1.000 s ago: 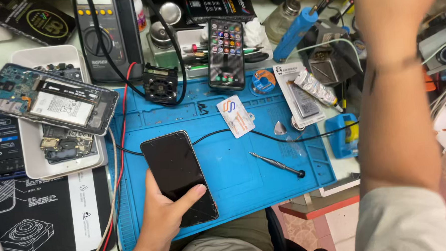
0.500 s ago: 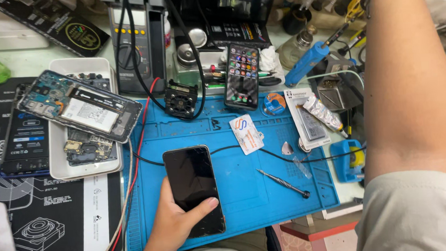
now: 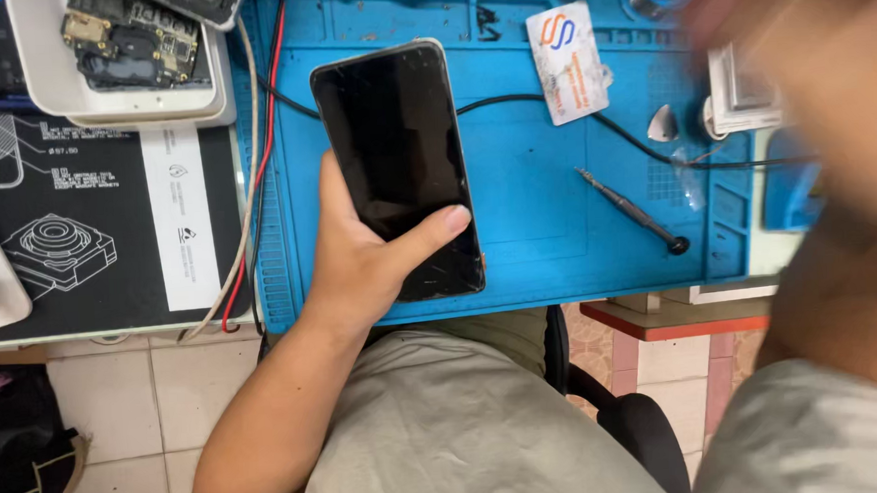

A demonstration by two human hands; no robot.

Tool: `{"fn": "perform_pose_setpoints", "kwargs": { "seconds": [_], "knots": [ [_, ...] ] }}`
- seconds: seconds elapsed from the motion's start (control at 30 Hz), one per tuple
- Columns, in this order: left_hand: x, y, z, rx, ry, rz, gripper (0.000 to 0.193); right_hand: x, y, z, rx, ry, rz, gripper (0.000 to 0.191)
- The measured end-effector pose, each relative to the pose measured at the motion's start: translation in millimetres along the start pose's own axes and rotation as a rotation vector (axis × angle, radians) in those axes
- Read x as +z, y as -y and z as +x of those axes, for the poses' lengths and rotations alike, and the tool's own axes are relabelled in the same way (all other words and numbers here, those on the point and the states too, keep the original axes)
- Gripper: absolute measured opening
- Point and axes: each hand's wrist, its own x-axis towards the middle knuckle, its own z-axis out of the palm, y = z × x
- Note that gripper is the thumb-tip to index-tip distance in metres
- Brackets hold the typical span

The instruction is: The person pries around the edge of a smartphone with a metal pry tool to separate the cracked screen, lifts the display off the body, and holds the phone while using a blue electric screwdriver on its internal screws. They then power the phone on and handle the opened device on the repair mat.

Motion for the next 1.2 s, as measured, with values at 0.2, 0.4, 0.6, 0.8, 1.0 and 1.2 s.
{"fn": "perform_pose_setpoints", "kwargs": {
  "seconds": [0.2,0.4,0.6,0.8,1.0,1.2],
  "knots": [
    [5,2,2,0.071,-0.017,0.112,0.07,103,-8,-89,0.19,0.19,0.436,0.022],
    [7,7,2,0.076,-0.014,0.16,0.068,127,-6,-100,0.184,0.007,0.366,0.018],
    [5,10,0,0.058,0.01,0.192,0.071,128,-3,-99,0.238,0.054,0.328,0.018],
    [7,13,0,0.074,0.032,0.225,0.07,135,7,-100,0.279,0.019,0.176,0.018],
    [9,11,3,0.108,0.048,0.28,0.071,138,12,-97,0.274,0.042,0.071,0.019],
    [6,8,5,0.056,0.055,0.244,0.069,131,0,-98,0.227,0.089,0.195,0.025]
  ]
}}
